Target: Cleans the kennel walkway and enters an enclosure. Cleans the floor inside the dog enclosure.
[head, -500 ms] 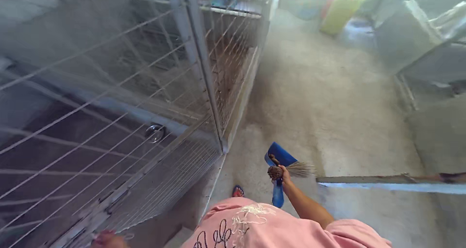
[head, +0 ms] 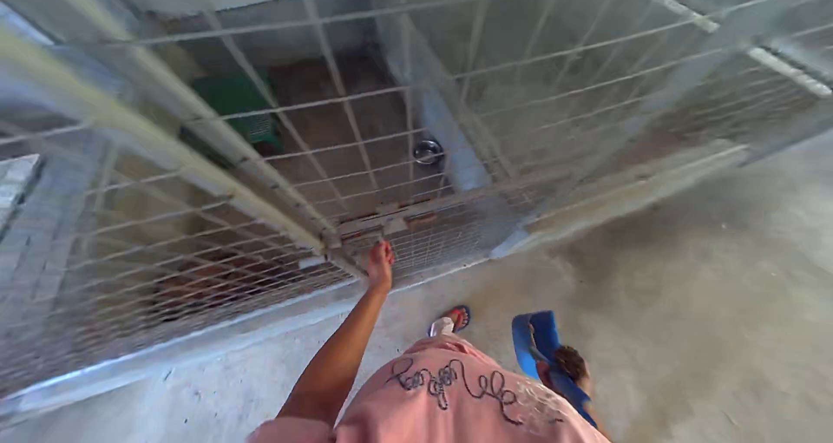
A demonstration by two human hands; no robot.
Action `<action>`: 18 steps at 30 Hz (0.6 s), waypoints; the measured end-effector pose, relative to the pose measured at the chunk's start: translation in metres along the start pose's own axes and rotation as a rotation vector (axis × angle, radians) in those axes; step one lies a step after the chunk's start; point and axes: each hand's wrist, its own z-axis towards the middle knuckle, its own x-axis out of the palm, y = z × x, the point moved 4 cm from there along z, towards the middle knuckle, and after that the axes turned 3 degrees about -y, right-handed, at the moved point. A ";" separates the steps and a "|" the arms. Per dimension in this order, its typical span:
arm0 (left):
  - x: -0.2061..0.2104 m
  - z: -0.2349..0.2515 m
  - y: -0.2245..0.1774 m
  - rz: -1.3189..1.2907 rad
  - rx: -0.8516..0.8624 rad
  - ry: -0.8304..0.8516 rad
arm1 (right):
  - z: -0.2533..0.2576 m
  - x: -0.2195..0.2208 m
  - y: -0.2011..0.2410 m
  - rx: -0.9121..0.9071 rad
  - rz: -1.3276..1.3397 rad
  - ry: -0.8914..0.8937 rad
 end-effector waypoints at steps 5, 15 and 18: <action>-0.007 -0.021 0.003 0.003 -0.049 -0.011 | -0.062 -0.005 -0.012 -0.055 0.001 0.024; -0.089 -0.022 -0.014 0.518 0.079 -0.142 | -0.091 -0.095 0.029 -0.092 -0.052 -0.331; -0.105 -0.010 0.003 0.779 0.172 -0.166 | -0.056 -0.158 0.046 -0.088 -0.043 -0.450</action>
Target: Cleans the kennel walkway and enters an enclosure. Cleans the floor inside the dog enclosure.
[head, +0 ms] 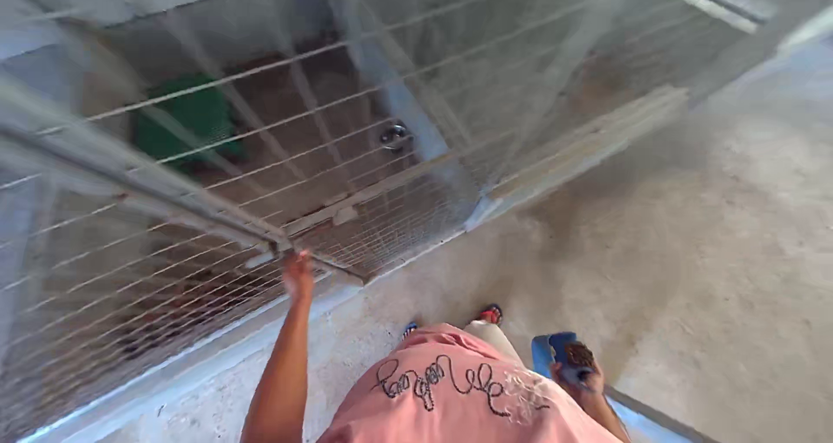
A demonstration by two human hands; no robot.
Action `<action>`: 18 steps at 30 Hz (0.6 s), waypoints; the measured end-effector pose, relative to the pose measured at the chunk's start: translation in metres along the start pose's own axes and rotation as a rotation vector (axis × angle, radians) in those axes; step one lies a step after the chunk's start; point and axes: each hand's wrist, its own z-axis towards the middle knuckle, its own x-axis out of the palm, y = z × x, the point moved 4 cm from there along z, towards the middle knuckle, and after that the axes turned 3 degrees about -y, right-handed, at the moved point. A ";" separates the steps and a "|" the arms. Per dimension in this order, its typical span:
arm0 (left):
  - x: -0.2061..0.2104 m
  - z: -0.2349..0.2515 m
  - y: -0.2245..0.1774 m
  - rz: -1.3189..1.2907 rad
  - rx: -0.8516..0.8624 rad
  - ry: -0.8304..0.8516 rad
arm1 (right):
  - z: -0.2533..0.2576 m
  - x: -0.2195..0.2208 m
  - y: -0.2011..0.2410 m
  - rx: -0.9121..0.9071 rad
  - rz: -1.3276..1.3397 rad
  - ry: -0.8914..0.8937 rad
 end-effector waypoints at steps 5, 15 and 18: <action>0.064 -0.043 -0.011 -0.331 -0.414 -0.290 | 0.040 0.008 0.058 -0.029 0.063 -0.092; 0.420 -0.344 -0.292 -0.146 -0.760 1.428 | 0.143 0.103 0.231 0.066 0.124 -0.040; 0.481 -0.410 -0.352 -0.185 -0.902 1.670 | 0.166 0.147 0.261 0.076 0.058 0.033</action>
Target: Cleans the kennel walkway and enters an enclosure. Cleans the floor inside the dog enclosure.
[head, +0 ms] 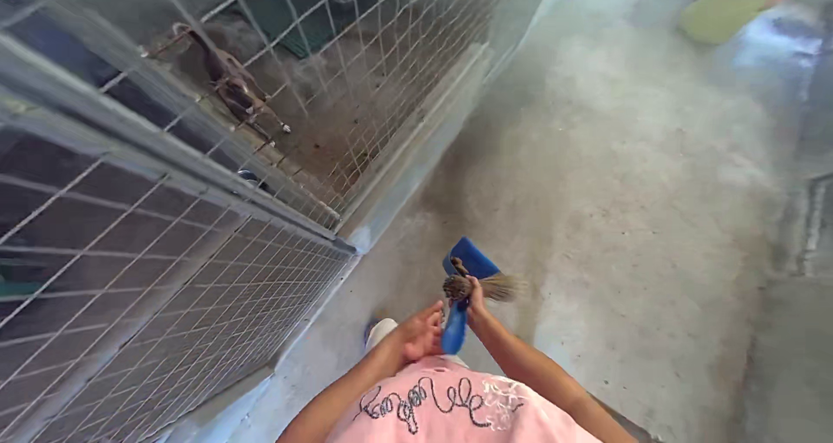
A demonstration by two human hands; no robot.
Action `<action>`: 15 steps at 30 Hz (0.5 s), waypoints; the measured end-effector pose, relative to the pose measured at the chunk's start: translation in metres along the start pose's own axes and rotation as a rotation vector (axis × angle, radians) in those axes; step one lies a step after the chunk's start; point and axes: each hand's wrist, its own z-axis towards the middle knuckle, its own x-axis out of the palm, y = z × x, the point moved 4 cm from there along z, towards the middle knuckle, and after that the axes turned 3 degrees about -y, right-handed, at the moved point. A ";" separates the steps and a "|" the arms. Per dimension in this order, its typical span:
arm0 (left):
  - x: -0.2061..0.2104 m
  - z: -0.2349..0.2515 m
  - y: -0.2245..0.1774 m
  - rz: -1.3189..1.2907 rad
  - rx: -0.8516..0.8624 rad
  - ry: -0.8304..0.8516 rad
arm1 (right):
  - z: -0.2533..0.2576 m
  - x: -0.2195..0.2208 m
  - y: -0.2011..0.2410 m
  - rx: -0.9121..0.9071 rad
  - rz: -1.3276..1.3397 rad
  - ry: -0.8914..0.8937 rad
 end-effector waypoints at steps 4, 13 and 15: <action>0.022 0.058 -0.030 -0.279 -0.049 -0.076 | 0.050 0.038 0.023 0.027 -0.065 0.037; -0.098 0.114 -0.057 -0.225 -0.079 -0.333 | 0.152 0.042 0.113 0.190 -0.521 0.097; -0.128 0.113 -0.039 -0.197 -0.090 -0.394 | 0.176 0.047 0.116 0.250 -0.576 0.086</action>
